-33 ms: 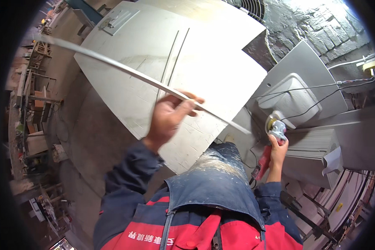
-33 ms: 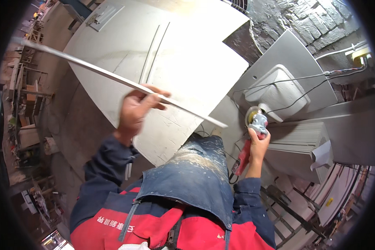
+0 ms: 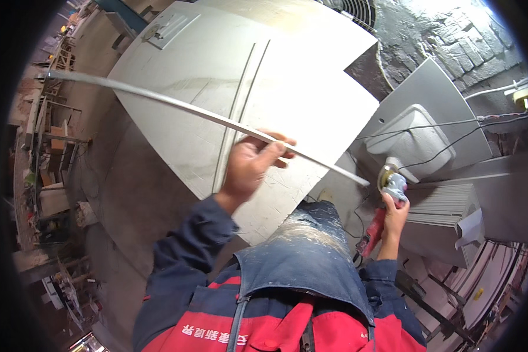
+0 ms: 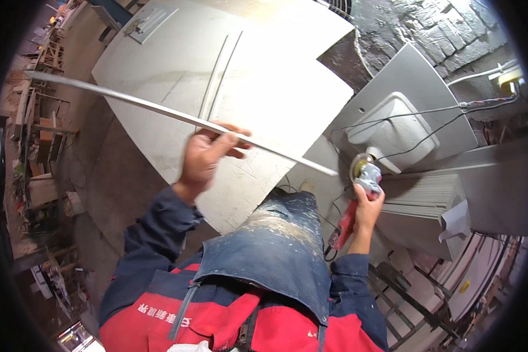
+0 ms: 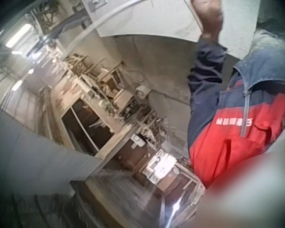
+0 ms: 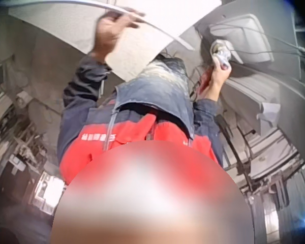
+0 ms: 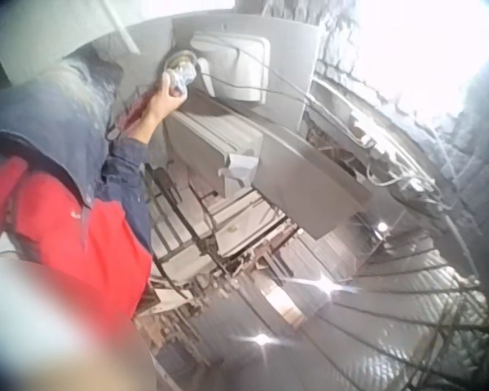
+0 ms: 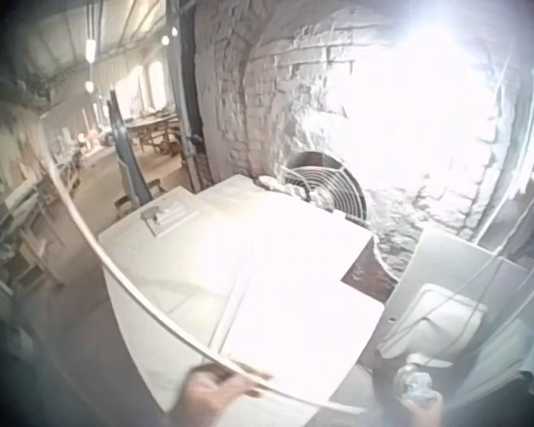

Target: The person uses a handheld angle grinder to grind the edges of several long white metal rods. The person holds each rod with one hand and grinds along its length with the other, moving the grinder back and forth repeatedly.

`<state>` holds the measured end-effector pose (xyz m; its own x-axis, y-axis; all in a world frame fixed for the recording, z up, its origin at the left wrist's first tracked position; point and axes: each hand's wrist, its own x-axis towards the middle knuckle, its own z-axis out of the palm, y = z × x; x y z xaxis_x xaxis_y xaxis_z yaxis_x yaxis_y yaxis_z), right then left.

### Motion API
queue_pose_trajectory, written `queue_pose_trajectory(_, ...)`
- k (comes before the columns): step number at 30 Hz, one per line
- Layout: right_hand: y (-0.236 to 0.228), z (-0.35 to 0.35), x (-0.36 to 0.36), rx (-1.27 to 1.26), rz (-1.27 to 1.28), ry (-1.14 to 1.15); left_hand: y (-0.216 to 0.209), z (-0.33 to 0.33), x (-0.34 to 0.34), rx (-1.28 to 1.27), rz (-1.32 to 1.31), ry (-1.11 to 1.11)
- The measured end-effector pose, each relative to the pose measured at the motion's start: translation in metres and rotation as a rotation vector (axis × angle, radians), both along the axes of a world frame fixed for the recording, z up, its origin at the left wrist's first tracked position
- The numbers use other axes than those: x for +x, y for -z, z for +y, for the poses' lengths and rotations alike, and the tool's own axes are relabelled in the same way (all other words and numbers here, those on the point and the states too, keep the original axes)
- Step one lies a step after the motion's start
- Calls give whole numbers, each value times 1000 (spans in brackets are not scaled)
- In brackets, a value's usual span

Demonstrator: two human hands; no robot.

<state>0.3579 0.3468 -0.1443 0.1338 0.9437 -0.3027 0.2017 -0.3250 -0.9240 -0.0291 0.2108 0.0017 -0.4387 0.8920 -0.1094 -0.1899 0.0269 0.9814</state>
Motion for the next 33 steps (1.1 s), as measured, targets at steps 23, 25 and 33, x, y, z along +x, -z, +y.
queue_pose_trajectory(23,-47,-37,47,31,105,32,166,71,49,-524,-856,-94)
queue_pose_trajectory(25,-49,-39,41,53,91,29,154,59,39,-550,-705,-17)
queue_pose_trajectory(33,-63,-46,29,27,144,-15,111,-84,-118,-691,1403,135)
